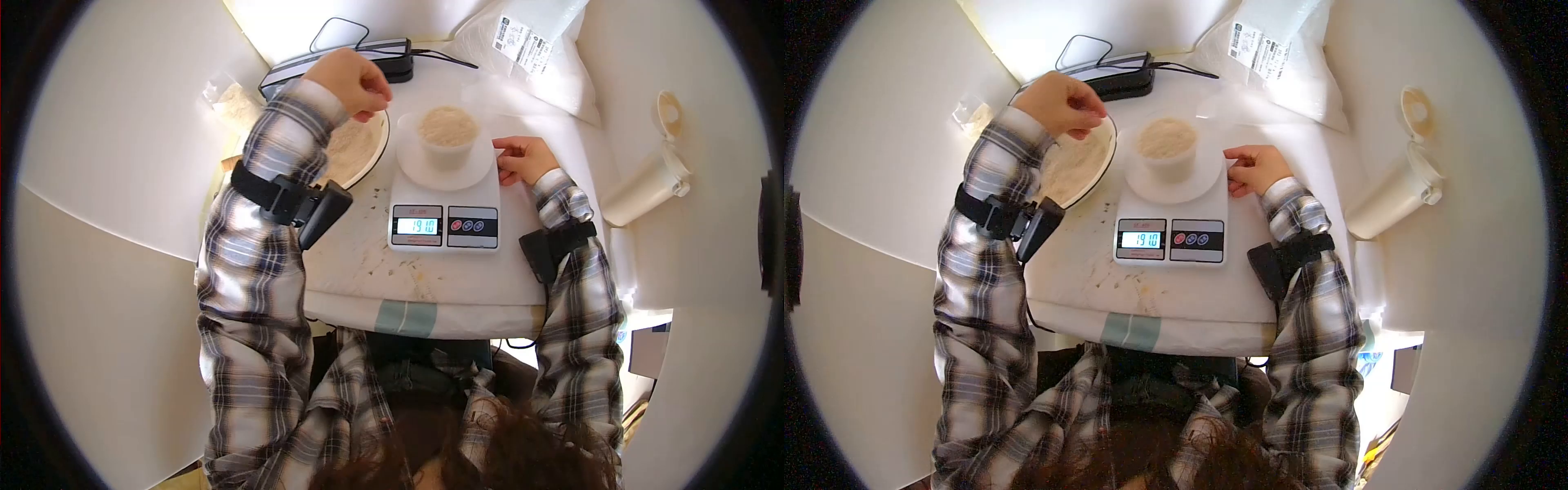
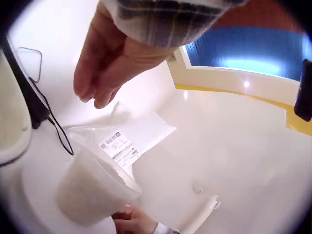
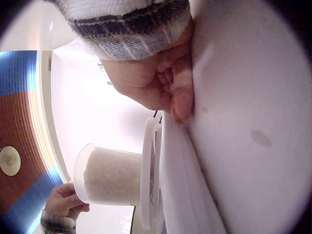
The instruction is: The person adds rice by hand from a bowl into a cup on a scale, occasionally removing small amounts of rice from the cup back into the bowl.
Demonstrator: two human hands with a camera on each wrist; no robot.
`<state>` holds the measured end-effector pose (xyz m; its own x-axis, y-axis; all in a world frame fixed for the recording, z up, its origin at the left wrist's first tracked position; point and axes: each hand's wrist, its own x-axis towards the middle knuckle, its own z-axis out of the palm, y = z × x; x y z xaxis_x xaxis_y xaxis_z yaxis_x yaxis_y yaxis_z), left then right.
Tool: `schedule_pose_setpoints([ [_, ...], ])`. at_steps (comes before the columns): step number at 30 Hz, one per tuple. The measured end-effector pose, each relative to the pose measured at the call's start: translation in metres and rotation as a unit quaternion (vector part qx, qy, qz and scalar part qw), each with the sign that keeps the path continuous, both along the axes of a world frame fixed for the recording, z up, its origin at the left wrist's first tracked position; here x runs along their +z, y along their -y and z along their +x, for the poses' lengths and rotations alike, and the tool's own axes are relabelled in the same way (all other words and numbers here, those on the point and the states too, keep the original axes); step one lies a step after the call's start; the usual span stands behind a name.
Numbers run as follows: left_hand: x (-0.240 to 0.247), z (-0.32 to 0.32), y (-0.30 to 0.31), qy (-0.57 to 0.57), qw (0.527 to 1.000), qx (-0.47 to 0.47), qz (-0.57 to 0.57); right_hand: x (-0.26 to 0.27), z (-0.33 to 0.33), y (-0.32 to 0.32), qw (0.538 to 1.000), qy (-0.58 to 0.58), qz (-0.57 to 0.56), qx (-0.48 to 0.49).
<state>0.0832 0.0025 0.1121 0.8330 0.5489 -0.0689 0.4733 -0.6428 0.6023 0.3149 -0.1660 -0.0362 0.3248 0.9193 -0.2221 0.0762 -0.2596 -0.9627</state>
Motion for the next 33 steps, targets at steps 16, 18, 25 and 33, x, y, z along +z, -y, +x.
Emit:
schedule_pose_setpoints([
  [16,-0.031,0.045,0.032,0.161,0.984,-0.079,0.025,0.0,0.0,0.002,0.999,-0.033,0.006,-0.005],
  [18,-0.032,0.042,0.034,0.176,0.982,-0.073,0.018,0.0,-0.001,0.002,1.0,-0.026,0.005,-0.005],
  [25,-0.031,0.037,0.04,0.184,0.981,-0.067,-0.007,0.005,-0.003,0.002,1.0,-0.004,0.002,0.001],
  [33,-0.034,0.033,0.035,0.208,0.975,-0.076,-0.022,0.008,-0.005,0.002,1.0,-0.014,-0.014,0.001],
])
